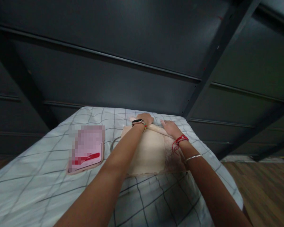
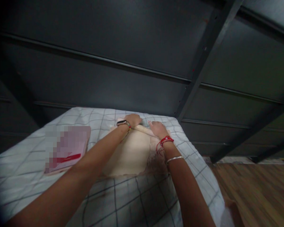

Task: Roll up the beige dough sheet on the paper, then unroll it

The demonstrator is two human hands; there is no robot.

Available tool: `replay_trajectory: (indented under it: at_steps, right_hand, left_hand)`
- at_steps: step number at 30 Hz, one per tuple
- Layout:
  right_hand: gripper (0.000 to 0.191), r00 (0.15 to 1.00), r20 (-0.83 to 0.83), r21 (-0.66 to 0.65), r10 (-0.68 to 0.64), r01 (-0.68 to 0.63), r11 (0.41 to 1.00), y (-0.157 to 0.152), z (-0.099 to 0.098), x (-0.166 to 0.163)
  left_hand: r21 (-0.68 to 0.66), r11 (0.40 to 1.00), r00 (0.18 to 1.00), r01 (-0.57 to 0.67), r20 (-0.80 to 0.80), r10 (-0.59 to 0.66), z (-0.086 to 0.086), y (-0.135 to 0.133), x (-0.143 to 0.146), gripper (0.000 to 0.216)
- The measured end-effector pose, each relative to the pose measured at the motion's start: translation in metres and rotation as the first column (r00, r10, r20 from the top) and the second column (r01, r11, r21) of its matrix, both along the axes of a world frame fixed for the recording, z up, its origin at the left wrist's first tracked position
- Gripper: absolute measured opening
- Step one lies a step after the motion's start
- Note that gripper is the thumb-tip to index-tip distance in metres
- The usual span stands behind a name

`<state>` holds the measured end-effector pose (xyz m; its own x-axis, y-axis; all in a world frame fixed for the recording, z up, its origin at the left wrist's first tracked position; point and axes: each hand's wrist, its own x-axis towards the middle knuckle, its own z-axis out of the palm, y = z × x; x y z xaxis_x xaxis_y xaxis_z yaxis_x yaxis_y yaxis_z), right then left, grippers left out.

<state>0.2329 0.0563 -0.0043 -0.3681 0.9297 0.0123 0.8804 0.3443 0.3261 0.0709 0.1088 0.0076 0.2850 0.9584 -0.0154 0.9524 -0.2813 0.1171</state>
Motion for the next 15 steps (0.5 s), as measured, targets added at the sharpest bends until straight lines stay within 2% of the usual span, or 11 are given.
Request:
replay_trajectory:
  at_steps: [5, 10, 15]
  right_hand:
    - [0.047, 1.000, 0.004, 0.016, 0.009, -0.009, 1.000, -0.012, 0.000, -0.003]
    - [0.044, 1.000, 0.003, 0.023, 0.030, -0.030, 0.999, -0.033, -0.002, -0.011]
    - [0.043, 0.986, -0.165, 0.043, -0.027, 0.034, 0.998, -0.058, -0.006, -0.020]
  left_hand:
    - [0.005, 0.999, 0.999, 0.033, -0.019, -0.033, 0.000, -0.010, -0.004, 0.044]
    - [0.033, 0.999, 0.997, 0.025, -0.069, -0.023, 0.004, -0.035, -0.009, 0.048]
    - [0.020, 1.000, 0.996, -0.004, -0.084, 0.005, 0.010, -0.062, -0.015, 0.045]
